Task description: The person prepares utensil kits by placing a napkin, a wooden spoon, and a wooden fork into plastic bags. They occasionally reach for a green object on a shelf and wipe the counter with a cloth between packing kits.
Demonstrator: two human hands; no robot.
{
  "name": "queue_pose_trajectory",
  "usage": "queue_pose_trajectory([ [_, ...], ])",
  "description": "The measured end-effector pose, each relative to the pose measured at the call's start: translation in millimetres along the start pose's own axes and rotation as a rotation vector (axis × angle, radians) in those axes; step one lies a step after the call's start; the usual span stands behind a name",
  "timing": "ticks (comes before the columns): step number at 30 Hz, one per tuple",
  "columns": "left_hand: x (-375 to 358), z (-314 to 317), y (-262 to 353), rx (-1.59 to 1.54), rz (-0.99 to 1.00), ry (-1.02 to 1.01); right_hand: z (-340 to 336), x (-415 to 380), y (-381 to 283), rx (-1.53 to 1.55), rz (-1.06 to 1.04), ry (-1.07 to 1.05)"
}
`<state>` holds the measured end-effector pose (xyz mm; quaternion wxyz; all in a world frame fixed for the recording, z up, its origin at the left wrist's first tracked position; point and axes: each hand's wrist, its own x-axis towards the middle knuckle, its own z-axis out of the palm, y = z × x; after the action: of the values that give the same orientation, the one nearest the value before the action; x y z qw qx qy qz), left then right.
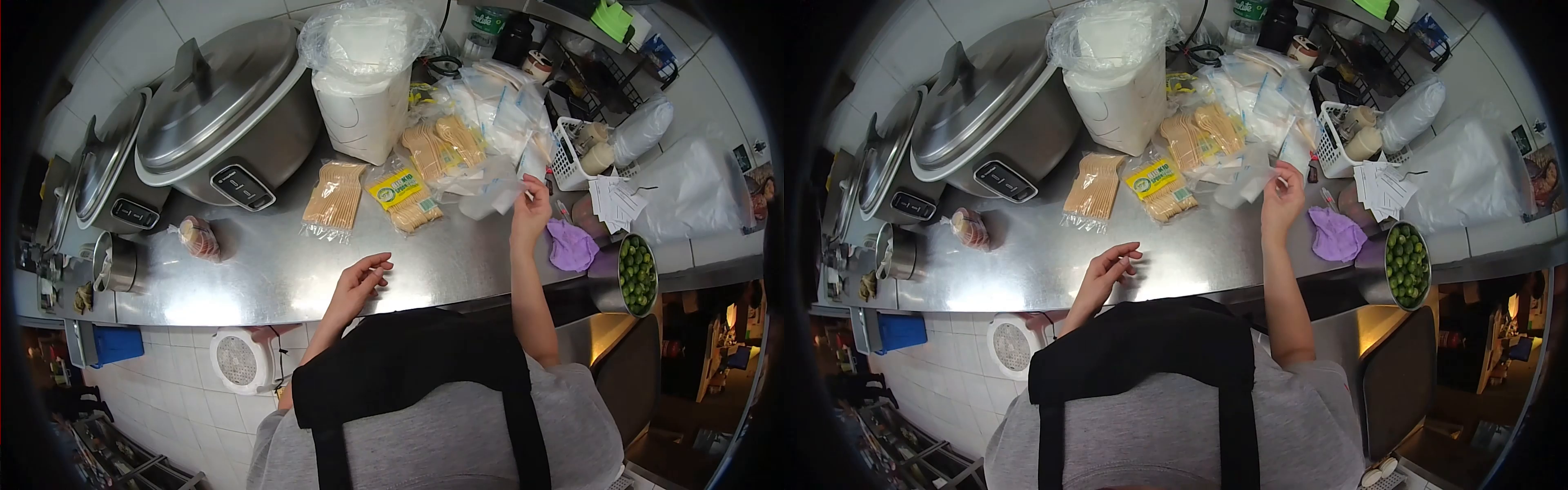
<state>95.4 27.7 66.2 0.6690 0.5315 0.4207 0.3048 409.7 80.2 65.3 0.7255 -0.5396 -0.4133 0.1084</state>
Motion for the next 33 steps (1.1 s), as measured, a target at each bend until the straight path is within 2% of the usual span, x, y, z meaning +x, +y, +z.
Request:
queue_pose_trajectory([
  [1, 2, 1, 0, -0.009, -0.002, -0.025, 2, -6, -14, -0.002, 0.003, 0.000],
  [3, 7, 3, 0, -0.007, -0.013, -0.057, 8, -20, -43, 0.342, 0.154, -0.170],
  [5, 11, 10, 2, -0.005, -0.018, -0.078, 20, -35, -67, 0.402, 0.231, -0.217],
  [7, 13, 20, 6, 0.041, 0.232, 0.166, 29, -46, -73, 0.711, 0.481, -0.389],
  [8, 15, 15, 6, 0.000, 0.213, 0.177, 35, -53, -74, 0.717, 0.486, -0.404],
  [9, 15, 10, 6, 0.000, 0.215, 0.194, 41, -59, -73, 0.726, 0.638, -0.410],
  [10, 14, 5, 5, -0.134, 0.178, 0.169, 47, -66, -72, 0.730, 0.791, -0.418],
  [12, 8, -4, 8, -0.359, 0.145, 0.108, 57, -81, -67, 0.712, 0.857, -0.501],
  [13, 5, -7, 7, -0.364, 0.153, 0.131, 62, -87, -64, 0.689, 0.915, -0.565],
  [14, 2, -9, 6, -0.234, 0.159, 0.185, 66, -93, -63, 0.598, 1.017, -0.592],
  [15, -1, -11, 5, -0.104, 0.160, 0.240, 68, -98, -56, 0.598, 1.023, -0.617],
  [17, -5, -20, 7, -0.033, 0.186, 0.261, 70, -105, -40, 0.529, 1.015, -0.770],
  [19, -9, -30, 10, 0.041, 0.211, 0.272, 75, -99, -32, 0.447, 0.974, -0.830],
  [21, -13, -42, 14, 0.118, 0.120, 0.203, 88, -91, -30, 0.366, 0.925, -0.878],
  [23, -17, -52, 13, 0.201, 0.157, 0.176, 103, -81, -36, 0.306, 0.526, -0.918],
  [24, -17, -55, 11, 0.251, 0.142, 0.136, 108, -74, -47, 0.357, 0.624, -0.901],
  [25, -16, -57, 11, 0.301, 0.128, 0.095, 111, -68, -42, 0.360, 0.622, -0.901],
  [27, -18, -58, 15, 0.339, 0.138, 0.113, 112, -53, -30, 0.171, 0.478, -1.143],
  [28, -17, -59, 18, 0.374, 0.148, 0.130, 113, -47, -28, 0.173, 0.478, -1.138],
  [29, -16, -60, 17, 0.376, 0.148, 0.125, 113, -41, -27, 0.162, 0.434, -0.990],
  [30, -14, -62, 15, 0.311, 0.062, 0.156, 112, -36, -28, 0.149, 0.390, -0.842],
  [31, -13, -64, 12, 0.244, -0.024, 0.187, 109, -29, -28, 0.147, 0.390, -0.838],
  [33, -8, -66, 6, 0.254, 0.012, 0.189, 99, -13, -25, 0.197, 0.498, -0.615],
])
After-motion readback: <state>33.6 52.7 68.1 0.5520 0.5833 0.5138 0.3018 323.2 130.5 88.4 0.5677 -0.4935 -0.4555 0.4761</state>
